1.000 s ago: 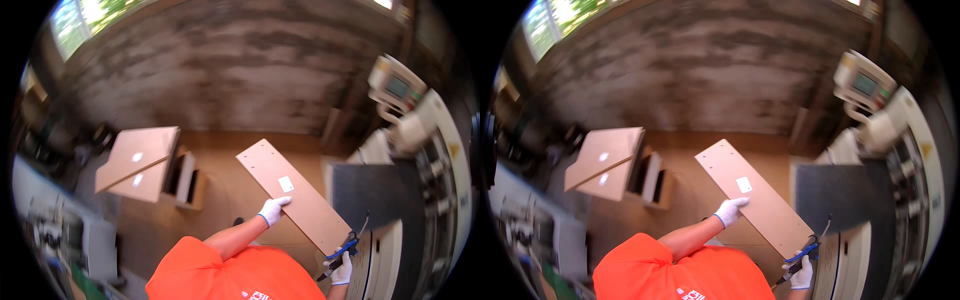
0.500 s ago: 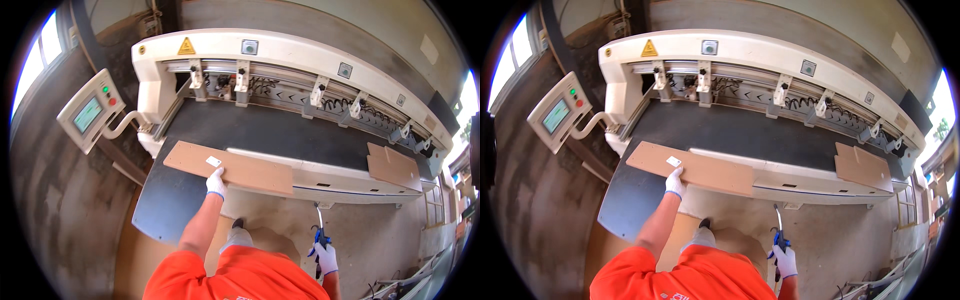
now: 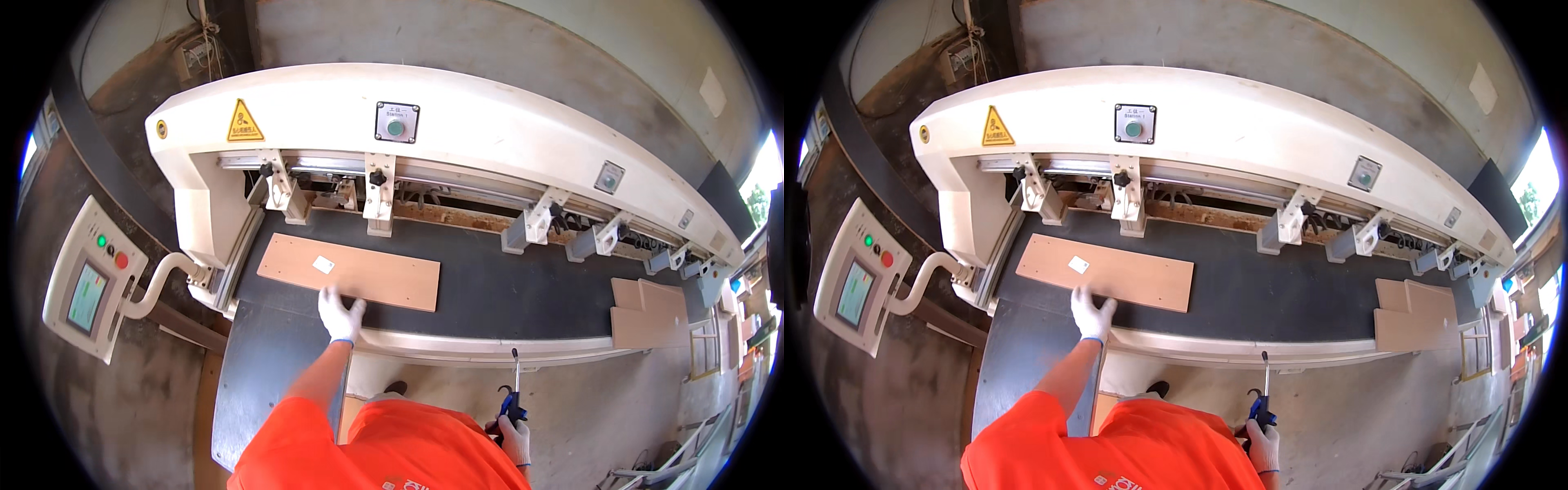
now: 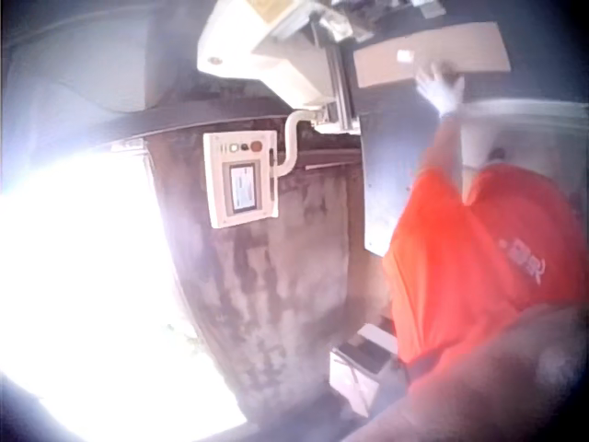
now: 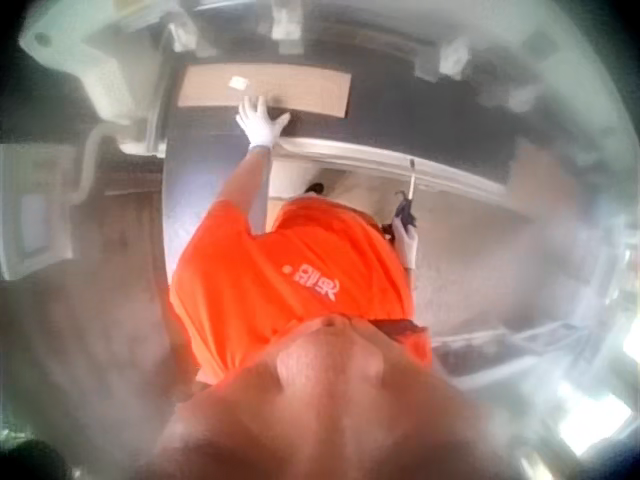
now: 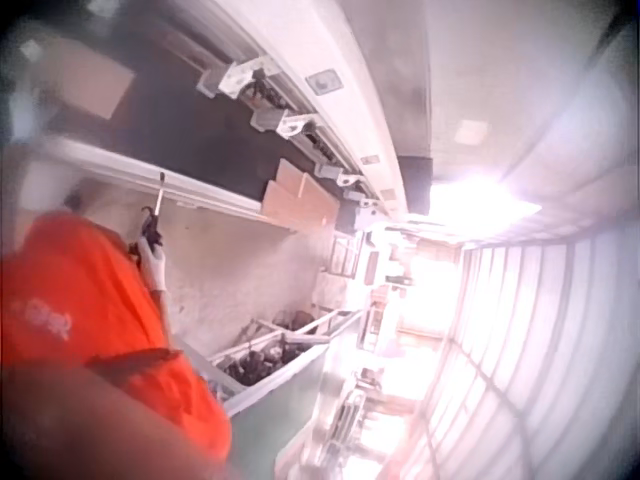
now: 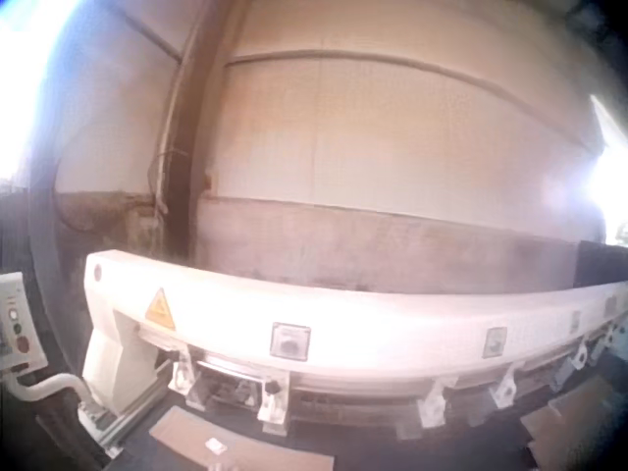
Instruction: The person feeds wooden boards into a large industrial machine, uses a pneumatic air duster to clean the boards and machine, and stacks the boards onto a wooden pallet.
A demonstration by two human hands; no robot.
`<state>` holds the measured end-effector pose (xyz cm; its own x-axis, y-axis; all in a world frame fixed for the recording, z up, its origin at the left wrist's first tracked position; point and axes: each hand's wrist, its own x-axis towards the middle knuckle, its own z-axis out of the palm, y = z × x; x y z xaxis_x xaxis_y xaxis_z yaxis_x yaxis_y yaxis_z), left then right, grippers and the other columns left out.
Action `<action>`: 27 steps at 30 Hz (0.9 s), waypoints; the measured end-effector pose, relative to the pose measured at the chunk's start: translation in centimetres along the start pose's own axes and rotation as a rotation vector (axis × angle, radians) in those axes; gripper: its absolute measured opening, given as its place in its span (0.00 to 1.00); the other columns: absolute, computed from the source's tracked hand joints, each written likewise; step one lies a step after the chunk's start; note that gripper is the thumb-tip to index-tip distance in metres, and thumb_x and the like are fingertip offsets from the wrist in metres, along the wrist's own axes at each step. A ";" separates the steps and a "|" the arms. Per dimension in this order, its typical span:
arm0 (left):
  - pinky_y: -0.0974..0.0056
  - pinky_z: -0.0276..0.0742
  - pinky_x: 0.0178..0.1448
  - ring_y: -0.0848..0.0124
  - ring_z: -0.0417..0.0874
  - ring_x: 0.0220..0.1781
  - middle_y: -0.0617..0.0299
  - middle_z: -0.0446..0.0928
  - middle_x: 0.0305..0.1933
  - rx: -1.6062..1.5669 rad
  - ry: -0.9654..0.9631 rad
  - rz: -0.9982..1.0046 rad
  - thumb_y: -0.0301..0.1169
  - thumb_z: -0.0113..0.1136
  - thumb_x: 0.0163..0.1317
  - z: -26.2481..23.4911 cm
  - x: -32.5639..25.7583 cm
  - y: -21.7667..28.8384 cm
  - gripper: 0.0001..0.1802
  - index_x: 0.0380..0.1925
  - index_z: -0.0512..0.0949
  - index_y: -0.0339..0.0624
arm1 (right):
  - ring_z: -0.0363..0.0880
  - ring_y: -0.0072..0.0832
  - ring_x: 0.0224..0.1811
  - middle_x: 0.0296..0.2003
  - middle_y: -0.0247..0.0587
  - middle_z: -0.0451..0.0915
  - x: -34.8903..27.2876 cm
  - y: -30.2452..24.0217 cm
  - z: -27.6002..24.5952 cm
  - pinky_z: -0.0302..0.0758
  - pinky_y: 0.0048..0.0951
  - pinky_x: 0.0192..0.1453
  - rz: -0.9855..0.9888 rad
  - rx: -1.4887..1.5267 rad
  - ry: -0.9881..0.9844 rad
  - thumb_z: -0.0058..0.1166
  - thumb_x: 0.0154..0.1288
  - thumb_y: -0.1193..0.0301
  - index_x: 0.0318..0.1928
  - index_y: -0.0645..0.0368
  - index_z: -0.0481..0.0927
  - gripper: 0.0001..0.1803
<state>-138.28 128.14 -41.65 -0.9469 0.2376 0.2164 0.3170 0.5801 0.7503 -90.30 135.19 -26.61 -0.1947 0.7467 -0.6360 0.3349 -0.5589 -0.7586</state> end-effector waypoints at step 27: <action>0.55 0.83 0.44 0.56 0.87 0.31 0.52 0.87 0.34 0.113 -0.071 0.431 0.44 0.66 0.64 -0.9 17.4 11.9 0.17 0.41 0.86 0.43 | 0.80 0.20 0.30 0.30 0.36 0.84 -0.3 -0.3 4.0 0.75 0.25 0.34 0.021 -0.050 0.051 0.65 0.62 0.63 0.36 0.66 0.86 0.16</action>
<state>-151.01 138.51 -28.42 -0.7227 0.5265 0.4478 0.6890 0.4968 0.5278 -94.07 133.67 -26.75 -0.1404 0.7530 -0.6428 0.3847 -0.5568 -0.7362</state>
